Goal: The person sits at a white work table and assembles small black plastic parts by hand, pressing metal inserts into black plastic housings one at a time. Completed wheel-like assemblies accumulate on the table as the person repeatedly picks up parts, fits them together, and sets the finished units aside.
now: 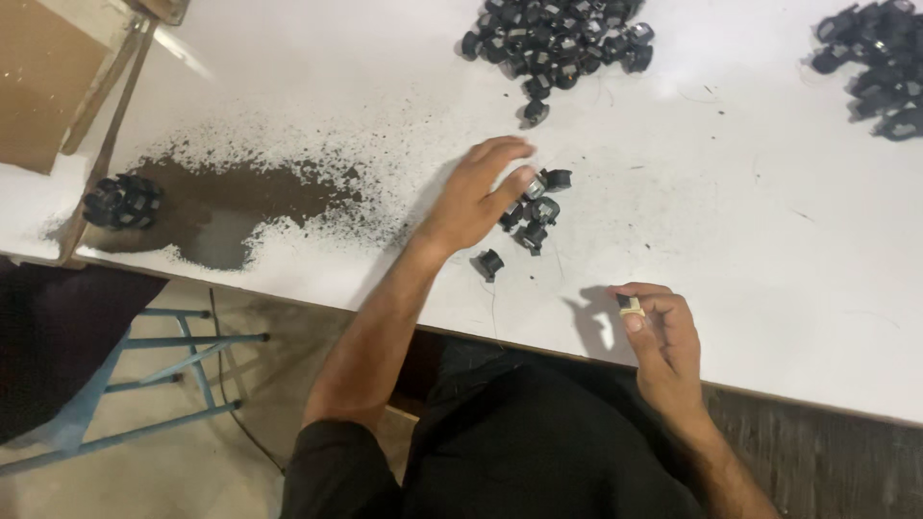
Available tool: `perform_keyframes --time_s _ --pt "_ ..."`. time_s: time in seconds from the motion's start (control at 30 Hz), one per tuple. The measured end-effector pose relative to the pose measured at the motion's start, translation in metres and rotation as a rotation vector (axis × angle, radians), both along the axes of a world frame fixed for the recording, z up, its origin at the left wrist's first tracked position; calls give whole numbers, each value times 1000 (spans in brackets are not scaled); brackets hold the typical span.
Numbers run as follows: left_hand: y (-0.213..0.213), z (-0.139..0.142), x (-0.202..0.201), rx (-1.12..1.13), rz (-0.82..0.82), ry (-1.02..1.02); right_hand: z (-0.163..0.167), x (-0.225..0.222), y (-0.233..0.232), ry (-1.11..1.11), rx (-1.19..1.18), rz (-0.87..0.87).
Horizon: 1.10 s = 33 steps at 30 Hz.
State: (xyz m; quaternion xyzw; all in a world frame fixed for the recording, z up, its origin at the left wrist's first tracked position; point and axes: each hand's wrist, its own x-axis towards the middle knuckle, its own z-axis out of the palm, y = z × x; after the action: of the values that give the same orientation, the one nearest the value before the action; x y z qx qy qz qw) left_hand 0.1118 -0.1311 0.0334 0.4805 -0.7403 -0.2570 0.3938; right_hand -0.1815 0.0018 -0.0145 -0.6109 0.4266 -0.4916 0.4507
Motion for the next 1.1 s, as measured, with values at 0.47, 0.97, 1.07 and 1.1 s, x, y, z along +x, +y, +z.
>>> perform_keyframes --time_s 0.47,0.97,1.07,1.1 --pt "127 -16 -48 -240 -18 -564 11 -18 16 491 -348 -106" --pt "118 5 -89 -211 -406 -373 25 -19 4 794 -252 -3" --pt "121 -5 -95 -276 -371 -387 31 -31 8 850 -221 25" --pt "121 -8 -97 -293 -375 -414 32 -33 9 864 -202 38"
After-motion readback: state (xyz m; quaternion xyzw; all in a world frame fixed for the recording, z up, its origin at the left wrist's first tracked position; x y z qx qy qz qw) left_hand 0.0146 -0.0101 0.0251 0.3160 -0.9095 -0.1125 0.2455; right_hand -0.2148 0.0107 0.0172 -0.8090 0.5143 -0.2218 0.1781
